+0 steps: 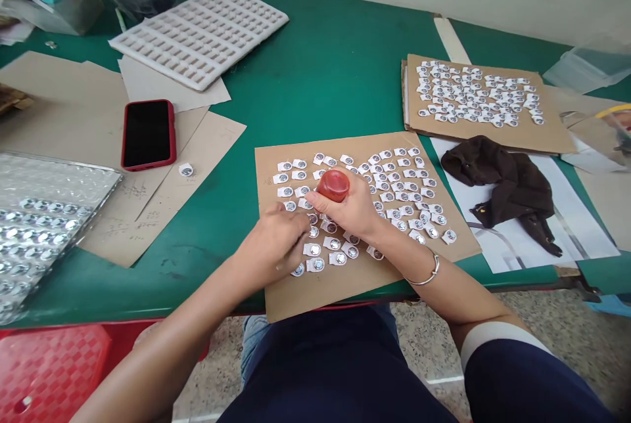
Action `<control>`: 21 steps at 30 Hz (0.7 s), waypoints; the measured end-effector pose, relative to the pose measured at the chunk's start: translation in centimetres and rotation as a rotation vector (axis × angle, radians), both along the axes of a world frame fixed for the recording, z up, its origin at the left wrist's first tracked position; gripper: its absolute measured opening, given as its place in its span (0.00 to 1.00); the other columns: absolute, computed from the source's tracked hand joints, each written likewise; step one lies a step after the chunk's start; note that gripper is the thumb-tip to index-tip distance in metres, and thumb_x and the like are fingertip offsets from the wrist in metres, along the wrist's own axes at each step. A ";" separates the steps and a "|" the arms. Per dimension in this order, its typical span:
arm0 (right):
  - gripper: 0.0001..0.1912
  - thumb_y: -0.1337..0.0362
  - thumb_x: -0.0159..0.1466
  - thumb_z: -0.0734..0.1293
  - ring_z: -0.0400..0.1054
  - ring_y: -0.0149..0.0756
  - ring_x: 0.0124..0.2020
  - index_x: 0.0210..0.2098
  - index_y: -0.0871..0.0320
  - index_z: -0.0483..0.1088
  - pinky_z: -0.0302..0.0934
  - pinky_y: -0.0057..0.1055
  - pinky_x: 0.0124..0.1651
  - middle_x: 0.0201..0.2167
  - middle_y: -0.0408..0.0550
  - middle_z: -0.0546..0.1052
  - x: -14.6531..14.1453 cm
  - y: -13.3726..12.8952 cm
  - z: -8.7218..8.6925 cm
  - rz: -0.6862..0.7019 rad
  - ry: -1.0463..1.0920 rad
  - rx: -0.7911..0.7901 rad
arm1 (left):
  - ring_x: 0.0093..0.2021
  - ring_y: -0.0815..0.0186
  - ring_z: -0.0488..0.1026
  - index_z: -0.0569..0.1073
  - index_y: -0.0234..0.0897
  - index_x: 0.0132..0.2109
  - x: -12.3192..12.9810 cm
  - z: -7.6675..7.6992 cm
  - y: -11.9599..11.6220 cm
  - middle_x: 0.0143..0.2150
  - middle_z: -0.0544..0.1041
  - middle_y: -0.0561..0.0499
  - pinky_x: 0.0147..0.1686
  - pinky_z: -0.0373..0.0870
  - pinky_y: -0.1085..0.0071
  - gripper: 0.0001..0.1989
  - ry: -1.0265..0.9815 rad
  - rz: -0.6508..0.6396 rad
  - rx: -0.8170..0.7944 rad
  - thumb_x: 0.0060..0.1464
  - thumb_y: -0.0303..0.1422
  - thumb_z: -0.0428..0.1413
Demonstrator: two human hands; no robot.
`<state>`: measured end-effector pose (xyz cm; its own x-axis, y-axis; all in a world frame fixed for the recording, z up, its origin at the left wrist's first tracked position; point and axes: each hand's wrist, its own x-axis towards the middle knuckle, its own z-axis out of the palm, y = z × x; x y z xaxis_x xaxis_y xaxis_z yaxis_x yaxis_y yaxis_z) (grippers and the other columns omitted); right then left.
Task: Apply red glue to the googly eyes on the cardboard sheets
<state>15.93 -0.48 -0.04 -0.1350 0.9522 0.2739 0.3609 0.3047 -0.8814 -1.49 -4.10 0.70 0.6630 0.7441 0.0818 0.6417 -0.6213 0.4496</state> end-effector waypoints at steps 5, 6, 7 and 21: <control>0.22 0.55 0.52 0.72 0.69 0.33 0.31 0.43 0.52 0.64 0.66 0.34 0.37 0.31 0.41 0.73 1.5 -1.1 3.1 -0.038 0.196 -0.053 | 0.26 0.69 0.67 0.71 0.36 0.29 -0.8 0.8 3.2 0.25 0.73 0.54 0.25 0.58 0.73 0.05 -0.051 0.058 -0.333 0.50 0.27 0.51; 0.23 0.56 0.53 0.72 0.70 0.33 0.32 0.44 0.52 0.63 0.67 0.35 0.37 0.33 0.42 0.73 1.8 -1.6 3.3 -0.040 0.229 -0.069 | 0.25 0.70 0.67 0.71 0.36 0.29 -0.9 0.8 3.6 0.25 0.73 0.54 0.24 0.57 0.73 0.05 -0.054 0.065 -0.384 0.50 0.28 0.52; 0.22 0.57 0.53 0.72 0.70 0.34 0.33 0.44 0.52 0.63 0.67 0.36 0.38 0.34 0.42 0.73 2.1 -2.1 3.2 -0.036 0.247 -0.095 | 0.25 0.70 0.66 0.72 0.36 0.29 -0.9 0.7 3.9 0.24 0.72 0.54 0.23 0.57 0.74 0.05 -0.061 0.073 -0.431 0.50 0.29 0.53; 0.12 0.65 0.53 0.70 0.70 0.37 0.37 0.38 0.56 0.70 0.66 0.40 0.41 0.35 0.46 0.74 1.9 -6.7 -2.8 -0.332 0.106 0.113 | 0.27 0.70 0.68 0.75 0.35 0.33 -2.2 -1.2 4.2 0.28 0.75 0.52 0.24 0.61 0.75 0.06 -0.217 0.115 -0.578 0.51 0.32 0.54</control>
